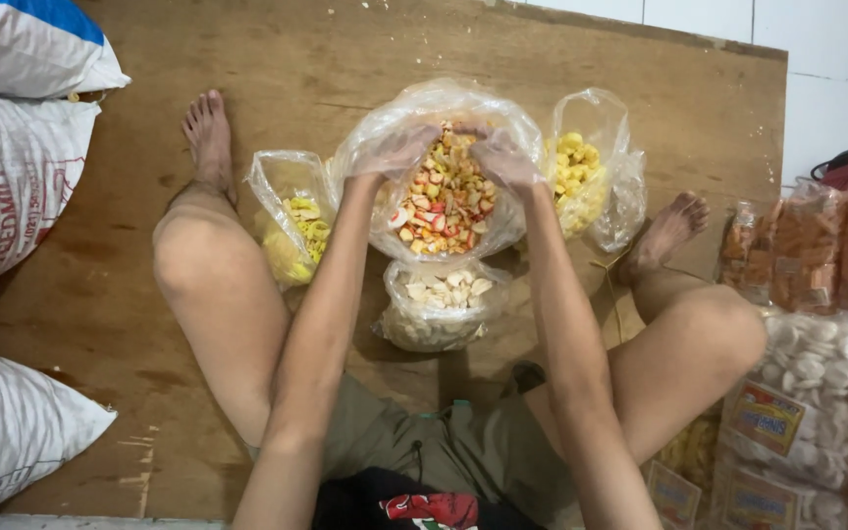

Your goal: Mixing and sorting snacks by hand into plastic bags for packaging

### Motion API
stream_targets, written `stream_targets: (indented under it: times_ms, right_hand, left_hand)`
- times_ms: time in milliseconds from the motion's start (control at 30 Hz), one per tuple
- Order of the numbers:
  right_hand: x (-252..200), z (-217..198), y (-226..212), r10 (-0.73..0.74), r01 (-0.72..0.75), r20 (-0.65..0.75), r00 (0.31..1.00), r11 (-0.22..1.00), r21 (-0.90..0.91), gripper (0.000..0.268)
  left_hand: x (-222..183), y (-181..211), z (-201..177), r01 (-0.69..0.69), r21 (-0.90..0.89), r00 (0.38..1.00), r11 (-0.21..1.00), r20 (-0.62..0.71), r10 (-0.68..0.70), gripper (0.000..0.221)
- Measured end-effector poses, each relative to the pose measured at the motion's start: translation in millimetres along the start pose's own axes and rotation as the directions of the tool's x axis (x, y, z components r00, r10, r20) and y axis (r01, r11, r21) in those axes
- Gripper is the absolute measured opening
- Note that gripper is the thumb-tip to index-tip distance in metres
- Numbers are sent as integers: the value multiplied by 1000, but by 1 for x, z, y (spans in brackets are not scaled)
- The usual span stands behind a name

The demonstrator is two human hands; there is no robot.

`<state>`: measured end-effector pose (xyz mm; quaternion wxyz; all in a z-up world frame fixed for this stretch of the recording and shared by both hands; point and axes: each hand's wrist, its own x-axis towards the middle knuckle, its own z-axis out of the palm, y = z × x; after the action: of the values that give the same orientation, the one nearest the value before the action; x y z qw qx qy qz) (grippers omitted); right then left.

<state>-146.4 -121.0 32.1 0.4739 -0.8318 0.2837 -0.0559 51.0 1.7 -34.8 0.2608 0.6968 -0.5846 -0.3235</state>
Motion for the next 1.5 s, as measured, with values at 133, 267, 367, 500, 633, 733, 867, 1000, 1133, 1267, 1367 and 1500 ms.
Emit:
stream_targets:
  times_ms: [133, 267, 367, 500, 633, 733, 867, 1000, 1133, 1267, 1367, 1500]
  right_hand:
    - [9, -9, 10, -136, 129, 44, 990, 982, 135, 58]
    - [-1, -9, -30, 28, -42, 60, 998, 970, 242, 54]
    - [-4, -2, -22, 163, -163, 85, 983, 987, -5, 55]
    - [-11, 10, -13, 104, -111, -71, 992, 987, -115, 33]
    - [-9, 10, -3, 102, -168, -239, 966, 947, -274, 44]
    - [-8, 23, 19, 141, -222, -209, 968, 866, -447, 49]
    - [-12, 35, 67, 142, -151, -69, 987, 720, -678, 39]
    - [12, 115, 201, 201, -298, -220, 955, 645, -704, 30]
    - [4, 91, 222, 9, -201, -233, 972, 539, -818, 15]
    - [-8, 73, 155, -220, -26, -154, 963, 494, -869, 14]
    - [9, 41, 199, -219, 230, -85, 972, 959, 168, 25]
    - [-23, 3, 11, 183, -100, 62, 981, 754, -649, 28]
  left_hand:
    - [-4, 52, -26, 98, -109, 994, 989, 65, -91, 61]
    - [-13, 69, -30, 147, -116, 988, 982, 73, -140, 54]
    - [6, 34, 7, 77, -36, 994, 996, -75, -79, 37]
    - [-5, 51, 0, 80, -187, 993, 979, -72, -95, 49]
    - [-17, 71, -14, 75, -210, 992, 975, -87, -95, 56]
    - [-12, 60, -6, 113, -84, 991, 990, -63, -118, 49]
    - [-6, 22, 26, 191, 249, 973, 949, 78, -217, 45]
    - [21, -51, 63, 278, 335, 915, 900, 193, -354, 63]
    - [5, -58, 89, 370, 316, 906, 874, 87, -415, 49]
    - [2, -61, 106, 458, 284, 885, 842, -58, -462, 32]
    - [5, -92, 132, 283, 520, 950, 806, -34, -311, 36]
    - [19, -86, 108, 223, 635, 955, 740, 9, -295, 29]
